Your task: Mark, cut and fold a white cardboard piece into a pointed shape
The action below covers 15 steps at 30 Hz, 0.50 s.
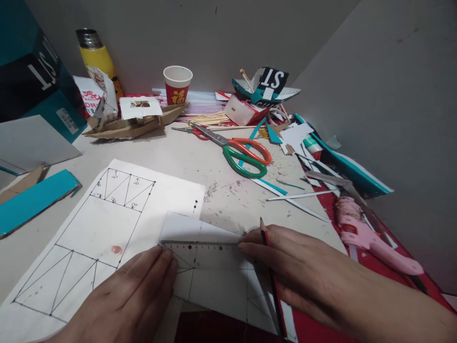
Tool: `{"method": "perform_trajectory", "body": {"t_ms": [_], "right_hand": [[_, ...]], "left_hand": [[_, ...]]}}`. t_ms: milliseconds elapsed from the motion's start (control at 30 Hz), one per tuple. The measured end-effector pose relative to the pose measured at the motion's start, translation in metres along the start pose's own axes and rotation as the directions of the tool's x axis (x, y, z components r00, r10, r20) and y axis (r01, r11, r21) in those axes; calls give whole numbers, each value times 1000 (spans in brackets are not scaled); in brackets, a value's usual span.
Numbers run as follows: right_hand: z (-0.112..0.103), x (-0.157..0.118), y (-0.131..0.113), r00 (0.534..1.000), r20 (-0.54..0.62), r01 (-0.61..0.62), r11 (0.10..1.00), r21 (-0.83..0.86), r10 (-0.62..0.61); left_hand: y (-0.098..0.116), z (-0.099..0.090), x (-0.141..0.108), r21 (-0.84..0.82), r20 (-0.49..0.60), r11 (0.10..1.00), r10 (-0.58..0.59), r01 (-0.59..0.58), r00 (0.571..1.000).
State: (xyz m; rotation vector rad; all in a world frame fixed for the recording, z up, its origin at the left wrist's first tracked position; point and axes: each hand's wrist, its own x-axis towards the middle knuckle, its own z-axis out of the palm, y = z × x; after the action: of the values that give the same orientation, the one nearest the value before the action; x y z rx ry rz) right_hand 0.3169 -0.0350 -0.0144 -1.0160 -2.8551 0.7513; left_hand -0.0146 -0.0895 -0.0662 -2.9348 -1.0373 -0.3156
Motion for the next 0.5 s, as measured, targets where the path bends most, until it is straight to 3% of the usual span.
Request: {"method": "perform_trajectory", "body": {"t_ms": [133, 500], "right_hand": [[2, -1, 2, 999, 30, 10, 1000, 4, -10], [4, -2, 4, 1000, 15, 24, 1000, -17, -24]], "left_hand": [[3, 3, 4, -17, -27, 1000, -8, 7, 1000], [3, 1, -1, 97, 54, 994, 40, -45, 998]]}}
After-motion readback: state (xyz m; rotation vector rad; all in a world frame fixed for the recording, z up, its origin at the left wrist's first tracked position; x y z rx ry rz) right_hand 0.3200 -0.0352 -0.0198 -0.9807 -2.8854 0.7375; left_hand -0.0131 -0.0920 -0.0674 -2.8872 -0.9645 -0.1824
